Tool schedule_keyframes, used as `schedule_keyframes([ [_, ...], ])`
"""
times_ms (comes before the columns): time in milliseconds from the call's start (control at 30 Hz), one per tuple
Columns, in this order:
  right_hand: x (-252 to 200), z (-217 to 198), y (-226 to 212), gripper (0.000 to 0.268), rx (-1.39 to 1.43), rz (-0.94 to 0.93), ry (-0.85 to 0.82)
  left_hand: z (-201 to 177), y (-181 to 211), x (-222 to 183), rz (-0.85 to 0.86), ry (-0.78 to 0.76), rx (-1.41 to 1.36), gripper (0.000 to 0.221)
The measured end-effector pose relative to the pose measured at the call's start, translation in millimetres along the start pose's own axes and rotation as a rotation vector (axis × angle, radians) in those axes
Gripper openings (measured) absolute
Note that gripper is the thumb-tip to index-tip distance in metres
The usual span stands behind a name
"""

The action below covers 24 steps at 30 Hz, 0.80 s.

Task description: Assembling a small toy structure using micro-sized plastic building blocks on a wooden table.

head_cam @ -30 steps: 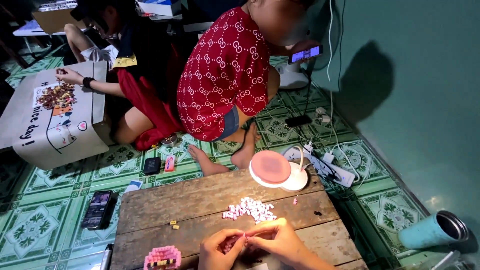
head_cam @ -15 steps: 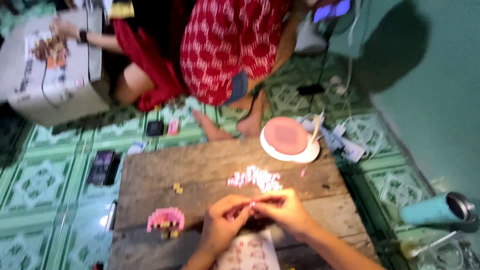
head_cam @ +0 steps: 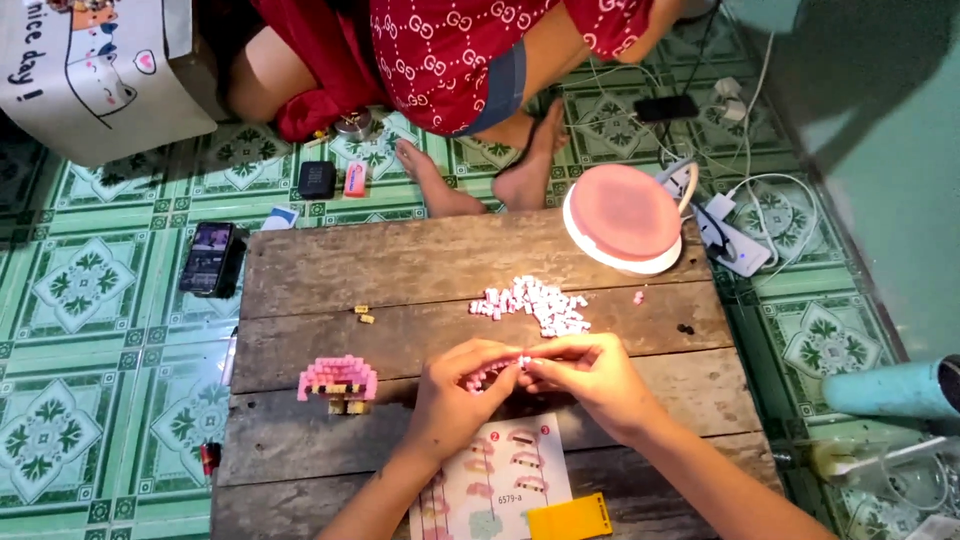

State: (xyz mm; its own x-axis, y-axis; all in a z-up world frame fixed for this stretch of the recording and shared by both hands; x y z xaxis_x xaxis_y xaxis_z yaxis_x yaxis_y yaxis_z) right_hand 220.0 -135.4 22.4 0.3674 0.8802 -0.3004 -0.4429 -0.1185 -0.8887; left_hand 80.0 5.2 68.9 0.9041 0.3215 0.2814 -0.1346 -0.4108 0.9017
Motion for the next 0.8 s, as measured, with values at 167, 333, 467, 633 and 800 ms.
schedule_keyframes([
  [167,0.3,-0.6,3.9,0.025,0.037,-0.029,-0.008,0.3,0.9,0.5,-0.017,-0.01,-0.01,0.016],
  [333,0.1,0.5,5.5,0.022,0.06,-0.057,-0.014,0.5,0.2,-0.5,-0.048,-0.025,-0.018,0.018],
  [467,-0.8,-1.8,9.2,0.022,0.039,-0.062,0.001,1.7,0.8,-1.6,-0.028,-0.039,-0.016,0.019],
  [633,-1.3,-1.7,10.2,0.019,0.04,-0.053,0.01,3.4,-0.1,-2.1,-0.018,-0.06,-0.018,0.019],
  [800,2.8,-5.4,15.1,0.021,0.078,-0.111,0.078,5.6,-21.8,-7.9,-0.192,-0.029,-0.252,0.04],
])
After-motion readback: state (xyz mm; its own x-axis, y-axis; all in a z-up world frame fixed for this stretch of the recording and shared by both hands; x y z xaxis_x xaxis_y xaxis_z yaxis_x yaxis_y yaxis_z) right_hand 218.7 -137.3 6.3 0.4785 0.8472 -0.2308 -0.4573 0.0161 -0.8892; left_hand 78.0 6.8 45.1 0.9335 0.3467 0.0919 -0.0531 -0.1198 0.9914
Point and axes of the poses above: each hand's wrist, its own x-axis towards the middle knuckle, its own z-axis out of the palm, y = z × x, the point moved 6 cm from there along x, towards the middle knuckle, and after that the axes turned 13 degrees about -y, right-handed, at the moved point
